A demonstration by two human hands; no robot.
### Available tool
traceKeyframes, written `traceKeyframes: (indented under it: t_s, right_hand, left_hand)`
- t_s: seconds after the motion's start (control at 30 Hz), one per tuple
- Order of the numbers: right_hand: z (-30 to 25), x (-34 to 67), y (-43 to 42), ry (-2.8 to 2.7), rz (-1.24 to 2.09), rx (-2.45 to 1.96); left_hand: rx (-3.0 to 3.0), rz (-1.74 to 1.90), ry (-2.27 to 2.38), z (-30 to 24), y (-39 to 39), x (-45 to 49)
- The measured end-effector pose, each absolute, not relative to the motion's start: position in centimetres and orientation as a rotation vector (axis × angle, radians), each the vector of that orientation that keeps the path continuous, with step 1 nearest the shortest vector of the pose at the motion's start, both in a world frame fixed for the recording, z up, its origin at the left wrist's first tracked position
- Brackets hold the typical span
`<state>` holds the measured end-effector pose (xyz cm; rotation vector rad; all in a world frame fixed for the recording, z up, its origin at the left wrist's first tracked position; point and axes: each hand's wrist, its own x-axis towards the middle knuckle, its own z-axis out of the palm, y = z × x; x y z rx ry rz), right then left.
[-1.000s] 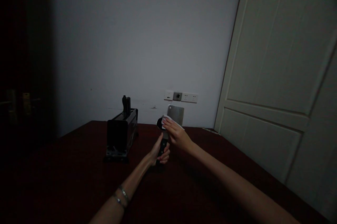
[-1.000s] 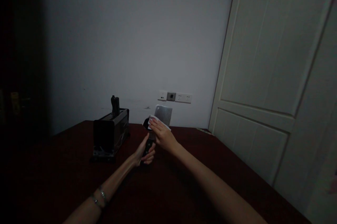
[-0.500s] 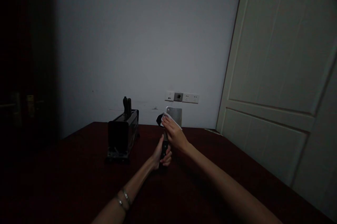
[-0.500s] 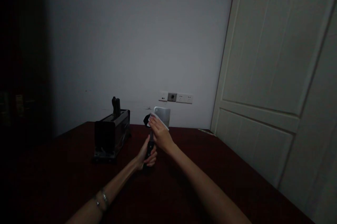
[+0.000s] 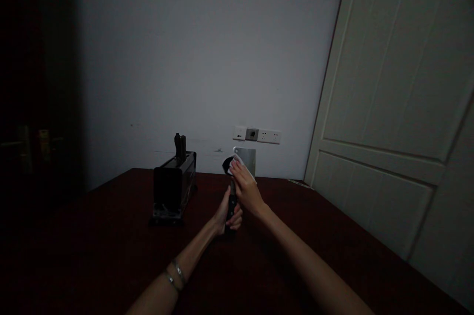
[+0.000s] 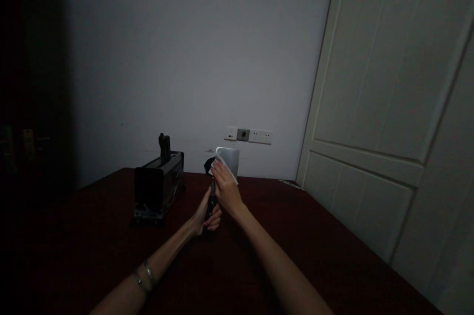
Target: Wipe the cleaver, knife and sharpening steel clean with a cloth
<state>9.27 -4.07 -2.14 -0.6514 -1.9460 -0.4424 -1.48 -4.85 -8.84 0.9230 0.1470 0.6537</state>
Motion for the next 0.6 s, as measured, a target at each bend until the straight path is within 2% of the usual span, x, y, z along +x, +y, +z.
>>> traceKeyframes:
  t_s: [0.1,0.33,0.6]
  right_hand:
    - [-2.1,9.5,-4.0,-2.010,-0.424,-0.611]
    - [2.8,12.0,-0.8,-1.734,-0.440,-0.717]
    - [-4.0,9.5,-6.2,-2.062,-0.407,-0.591]
  left_hand:
    - [0.910,0.674,0.124,-8.5,-4.7,-1.8]
    - [0.961,0.627,0.060,-8.3,-5.3,-1.8]
    - [0.941,0.749,0.192,-8.7,-4.5,-2.1]
